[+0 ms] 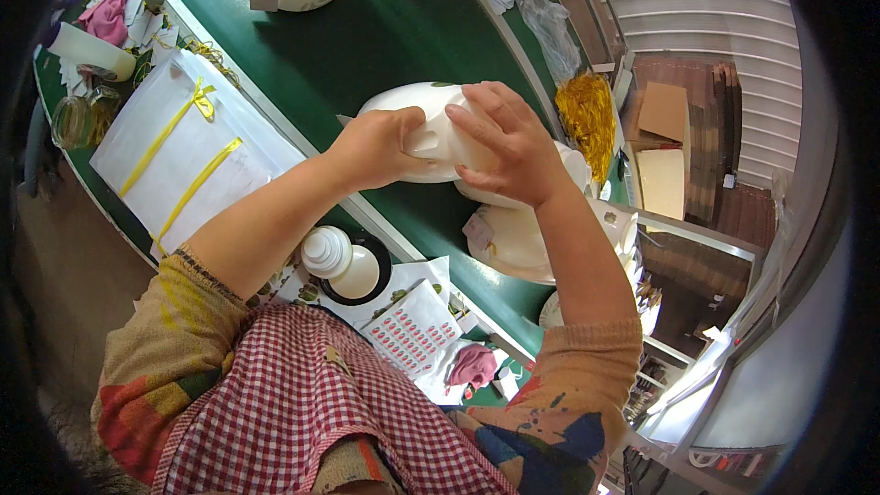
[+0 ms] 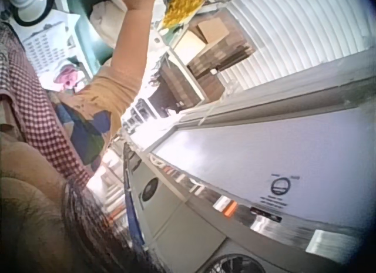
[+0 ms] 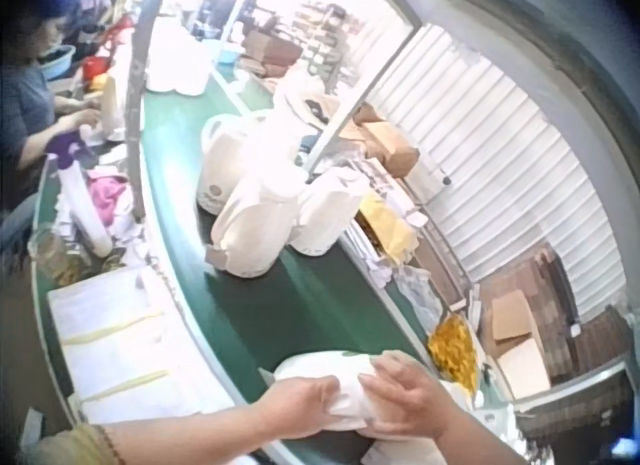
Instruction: The person applies small round stickers to white plastic pitchers on a green workbench, then retrieves lids from a nearby box and screws them onto the pitchers. The person repeats this sequence for several units, handling stickers, pitchers, and lids by hand.
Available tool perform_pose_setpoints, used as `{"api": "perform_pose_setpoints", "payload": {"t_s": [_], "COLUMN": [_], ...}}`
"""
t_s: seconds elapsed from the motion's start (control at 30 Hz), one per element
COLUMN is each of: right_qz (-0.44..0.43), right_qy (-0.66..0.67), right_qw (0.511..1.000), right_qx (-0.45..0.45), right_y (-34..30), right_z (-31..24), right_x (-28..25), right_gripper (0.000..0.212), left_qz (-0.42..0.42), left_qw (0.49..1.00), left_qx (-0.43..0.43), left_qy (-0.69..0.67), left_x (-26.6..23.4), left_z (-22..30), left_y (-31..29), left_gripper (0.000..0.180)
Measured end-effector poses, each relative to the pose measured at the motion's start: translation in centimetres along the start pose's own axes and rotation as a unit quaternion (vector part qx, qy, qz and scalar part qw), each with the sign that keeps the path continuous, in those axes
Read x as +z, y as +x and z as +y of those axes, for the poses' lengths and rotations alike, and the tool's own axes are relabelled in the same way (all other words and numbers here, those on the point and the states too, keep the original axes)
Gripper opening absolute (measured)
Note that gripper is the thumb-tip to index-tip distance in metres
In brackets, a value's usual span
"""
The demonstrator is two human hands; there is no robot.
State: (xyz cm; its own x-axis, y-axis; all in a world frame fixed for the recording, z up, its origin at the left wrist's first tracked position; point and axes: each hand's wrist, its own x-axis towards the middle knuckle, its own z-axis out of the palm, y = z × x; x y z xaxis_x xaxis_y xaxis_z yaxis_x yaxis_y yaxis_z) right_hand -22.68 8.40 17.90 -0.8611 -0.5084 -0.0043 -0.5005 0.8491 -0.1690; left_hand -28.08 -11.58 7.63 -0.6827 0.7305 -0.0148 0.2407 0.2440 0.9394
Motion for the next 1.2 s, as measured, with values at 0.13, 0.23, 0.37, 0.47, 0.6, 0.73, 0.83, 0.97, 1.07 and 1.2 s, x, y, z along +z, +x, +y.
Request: {"api": "perform_pose_setpoints", "payload": {"t_s": [0.13, 0.23, 0.37, 0.47, 0.6, 0.73, 0.83, 0.97, 1.07, 1.2], "right_qz": [0.006, 0.025, -0.025, 0.058, -0.068, 0.149, 0.033, 0.104, -0.001, 0.021], "right_qy": [0.005, -0.028, -0.090, -0.195, -0.066, -0.006, -0.014, -0.017, -0.071, -0.067], "right_qw": [1.000, 0.994, 0.951, 0.962, 0.924, 0.964, 0.932, 0.959, 0.939, 0.994], "right_qx": [0.001, 0.107, 0.295, 0.184, 0.369, 0.219, 0.361, 0.261, 0.335, 0.085], "right_y": [-0.4, -0.6, 0.9, -1.1, -1.4, -2.9, -3.1, -3.5, -2.6, -1.4], "right_z": [0.4, -1.0, -2.5, -0.6, -1.9, -1.5, -1.3, -0.9, -1.2, -0.8], "right_x": [0.4, 0.8, 0.3, -0.4, -2.2, 1.0, -2.1, -0.1, -2.3, -0.5], "right_gripper": [0.073, 0.073, 0.076, 0.077, 0.074, 0.064, 0.064, 0.063, 0.063, 0.067], "left_qz": [0.010, 0.024, 0.024, 0.019, 0.028, 0.034, 0.025, 0.013, 0.029, 0.033], "left_qw": [1.000, 1.000, 1.000, 1.000, 1.000, 0.999, 1.000, 1.000, 1.000, 0.999], "left_qx": [0.005, 0.010, -0.007, 0.000, 0.002, 0.019, 0.001, -0.007, -0.002, 0.002], "left_qy": [-0.005, 0.002, -0.003, -0.009, -0.005, -0.006, -0.007, 0.019, 0.008, -0.008], "left_x": [0.4, 1.1, 0.5, 0.6, 0.4, 0.7, 0.7, 0.7, 0.9, 0.8], "left_z": [-0.1, -0.4, 0.0, 0.2, 0.2, 0.2, 0.3, 0.6, 0.2, 0.7], "left_y": [0.0, 0.2, -0.2, -0.2, -0.3, -0.2, -0.2, -0.3, -0.4, -0.7], "left_gripper": [0.043, 0.043, 0.042, 0.042, 0.042, 0.043, 0.043, 0.050, 0.047, 0.040]}}
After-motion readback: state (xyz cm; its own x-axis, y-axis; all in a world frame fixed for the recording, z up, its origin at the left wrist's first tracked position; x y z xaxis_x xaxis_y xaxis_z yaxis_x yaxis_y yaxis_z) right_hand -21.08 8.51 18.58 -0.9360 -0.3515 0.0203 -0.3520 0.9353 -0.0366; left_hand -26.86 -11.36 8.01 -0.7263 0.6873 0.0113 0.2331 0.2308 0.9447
